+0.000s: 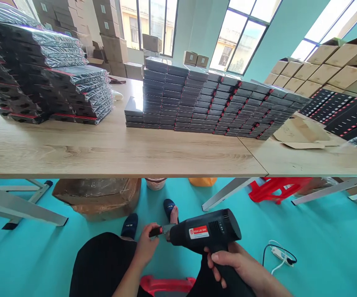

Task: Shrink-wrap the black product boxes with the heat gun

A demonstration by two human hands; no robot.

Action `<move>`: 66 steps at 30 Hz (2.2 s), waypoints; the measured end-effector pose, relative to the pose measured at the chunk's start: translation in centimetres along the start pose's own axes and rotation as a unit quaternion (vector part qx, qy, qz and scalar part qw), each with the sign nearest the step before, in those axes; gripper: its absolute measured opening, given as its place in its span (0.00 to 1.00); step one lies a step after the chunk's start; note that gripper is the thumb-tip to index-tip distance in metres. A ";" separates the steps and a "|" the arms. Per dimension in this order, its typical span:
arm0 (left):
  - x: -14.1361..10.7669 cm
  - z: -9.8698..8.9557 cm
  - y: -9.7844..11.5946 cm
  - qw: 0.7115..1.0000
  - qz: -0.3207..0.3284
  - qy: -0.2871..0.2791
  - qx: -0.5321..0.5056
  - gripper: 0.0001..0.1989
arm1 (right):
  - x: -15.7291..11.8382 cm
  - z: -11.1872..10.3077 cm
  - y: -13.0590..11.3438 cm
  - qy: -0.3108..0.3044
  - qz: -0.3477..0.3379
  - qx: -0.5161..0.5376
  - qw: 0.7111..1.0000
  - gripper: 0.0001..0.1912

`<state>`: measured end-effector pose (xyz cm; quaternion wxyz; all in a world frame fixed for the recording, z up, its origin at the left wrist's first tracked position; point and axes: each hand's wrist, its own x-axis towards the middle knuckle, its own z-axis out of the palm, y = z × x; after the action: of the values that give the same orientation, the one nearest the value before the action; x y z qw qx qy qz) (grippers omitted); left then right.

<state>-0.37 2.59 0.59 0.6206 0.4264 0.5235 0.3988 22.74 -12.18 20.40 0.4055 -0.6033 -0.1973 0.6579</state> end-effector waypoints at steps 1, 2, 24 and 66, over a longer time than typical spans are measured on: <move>0.0 -0.1 -0.2 0.999 0.029 -0.004 0.028 0.19 | 0.2 0.5 0.0 -0.011 -0.012 -0.010 1.000 0.20; 0.0 -0.2 -0.5 0.997 0.054 -0.008 0.052 0.19 | 0.4 1.0 -0.1 -0.010 -0.026 -0.019 0.999 0.20; 0.0 -0.7 0.6 0.999 0.026 0.038 -0.007 0.21 | 2.1 -2.2 -0.7 0.089 0.038 0.144 0.985 0.12; 1.2 -1.6 -2.2 0.967 0.151 0.029 0.201 0.14 | 3.4 -0.5 0.0 0.062 -0.025 0.002 0.998 0.17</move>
<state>-1.70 3.24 -1.98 0.4388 0.6049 0.5403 0.3869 23.43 -9.72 18.16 0.4344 -0.6368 -0.1852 0.6095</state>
